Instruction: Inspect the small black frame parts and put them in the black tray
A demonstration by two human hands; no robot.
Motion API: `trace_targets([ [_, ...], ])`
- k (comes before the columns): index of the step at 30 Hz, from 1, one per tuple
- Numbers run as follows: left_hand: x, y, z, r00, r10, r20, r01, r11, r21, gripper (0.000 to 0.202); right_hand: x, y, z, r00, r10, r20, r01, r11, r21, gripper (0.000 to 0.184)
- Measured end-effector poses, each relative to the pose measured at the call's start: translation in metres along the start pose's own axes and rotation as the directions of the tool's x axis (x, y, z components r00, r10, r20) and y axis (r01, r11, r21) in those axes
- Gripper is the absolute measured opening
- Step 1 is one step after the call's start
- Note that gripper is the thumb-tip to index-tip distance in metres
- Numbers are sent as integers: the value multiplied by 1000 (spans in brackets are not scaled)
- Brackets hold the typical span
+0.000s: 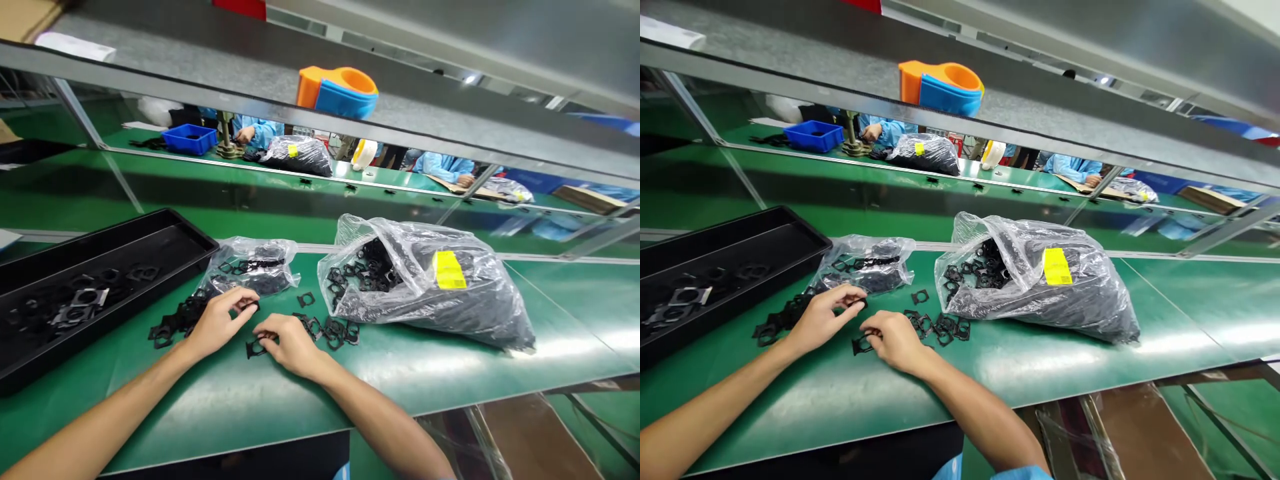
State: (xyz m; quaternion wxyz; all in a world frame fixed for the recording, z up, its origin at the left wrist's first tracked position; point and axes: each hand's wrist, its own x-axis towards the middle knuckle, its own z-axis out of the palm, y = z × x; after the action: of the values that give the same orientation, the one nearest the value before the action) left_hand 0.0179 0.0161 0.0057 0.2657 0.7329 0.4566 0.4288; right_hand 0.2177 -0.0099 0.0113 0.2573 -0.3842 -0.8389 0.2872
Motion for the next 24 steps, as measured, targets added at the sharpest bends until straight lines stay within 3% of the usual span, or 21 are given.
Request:
trace_targets([
  [5,-11,-8,2,972,-231,34,231,933,-275,25,3,0,-7,996,-22,-89,19,1000,-24,21],
  [11,-16,-3,5,970,-234,64,242,925,-292,21,4,-2,-7,989,45,-140,-43,999,18,17],
  [15,-20,-3,8,973,-216,77,229,931,-285,22,3,-5,-6,979,142,-149,-115,978,171,17],
  [20,-18,-2,5,980,-198,20,193,924,-329,15,10,-3,-10,941,317,-121,-219,840,497,21],
  [24,-15,-1,3,985,-174,-4,160,913,-375,12,20,2,-11,914,403,-40,-277,696,663,27],
])
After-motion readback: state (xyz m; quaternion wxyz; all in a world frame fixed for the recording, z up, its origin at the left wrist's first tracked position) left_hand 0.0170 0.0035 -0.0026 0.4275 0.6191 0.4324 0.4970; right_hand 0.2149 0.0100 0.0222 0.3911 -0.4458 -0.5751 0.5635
